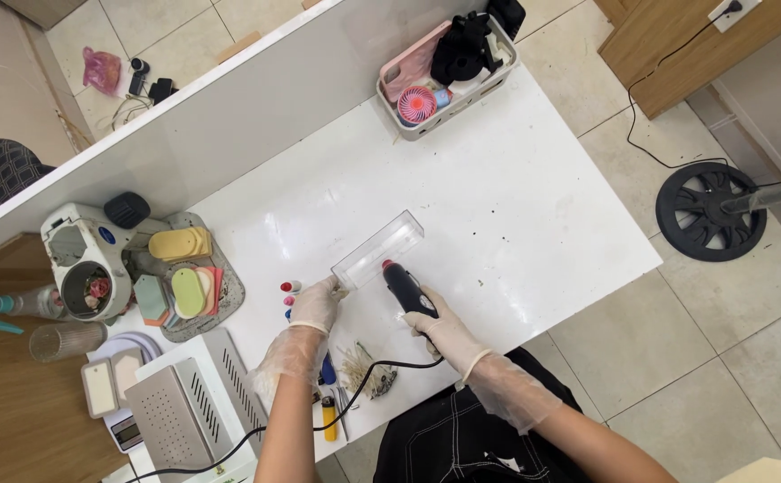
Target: The recorder cleans and prepares a transparent plastic container using wipes and a heat gun.
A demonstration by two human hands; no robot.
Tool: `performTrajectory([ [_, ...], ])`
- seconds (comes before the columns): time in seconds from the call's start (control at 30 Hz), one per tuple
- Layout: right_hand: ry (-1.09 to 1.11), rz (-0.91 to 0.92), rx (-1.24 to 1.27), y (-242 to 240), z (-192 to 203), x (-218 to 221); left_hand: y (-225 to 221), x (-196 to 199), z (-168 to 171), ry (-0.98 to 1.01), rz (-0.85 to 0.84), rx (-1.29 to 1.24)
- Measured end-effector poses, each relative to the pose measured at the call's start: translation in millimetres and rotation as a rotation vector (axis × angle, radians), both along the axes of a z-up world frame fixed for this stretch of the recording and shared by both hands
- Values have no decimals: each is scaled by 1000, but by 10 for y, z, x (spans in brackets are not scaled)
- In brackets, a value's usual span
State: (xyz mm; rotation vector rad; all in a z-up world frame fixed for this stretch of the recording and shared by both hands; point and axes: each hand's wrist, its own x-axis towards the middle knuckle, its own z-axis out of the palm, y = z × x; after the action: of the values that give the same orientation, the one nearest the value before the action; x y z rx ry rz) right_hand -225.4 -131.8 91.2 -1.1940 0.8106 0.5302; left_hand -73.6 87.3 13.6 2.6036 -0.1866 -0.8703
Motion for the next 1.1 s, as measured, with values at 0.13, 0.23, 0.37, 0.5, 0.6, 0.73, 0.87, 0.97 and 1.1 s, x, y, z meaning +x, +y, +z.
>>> performTrajectory([
  [0.13,60,-31,-106,-103,14,36,47,-25,-62,-47,-58,-3],
  [0.23,-23,5,-58,-123,-185,-17,-18,-20,33,-5,-49,67],
  [0.37,56,74,-41,-153,40,17,34,-63,-30,-24,-20,6],
  [0.5,9,-46,-127,-147,-86,65,35,60,-122,-68,-140,11],
  [0.6,-19,-19,-113,10,-96,-46,133,-18,-265,-61,-131,28],
  [0.73,-65,52,15,201,-32,-88,-56,-41,325,38,-65,-30],
  [0.87,-87,18,-18,204,-206,-134,94,44,-191,-82,-147,-41],
  [0.97,-98,-78,-100,164,-344,-95,109,85,-280,-52,-112,-114],
  [1.1,-124,-42,-54,247,-238,-95,117,100,-343,-109,-135,-87],
])
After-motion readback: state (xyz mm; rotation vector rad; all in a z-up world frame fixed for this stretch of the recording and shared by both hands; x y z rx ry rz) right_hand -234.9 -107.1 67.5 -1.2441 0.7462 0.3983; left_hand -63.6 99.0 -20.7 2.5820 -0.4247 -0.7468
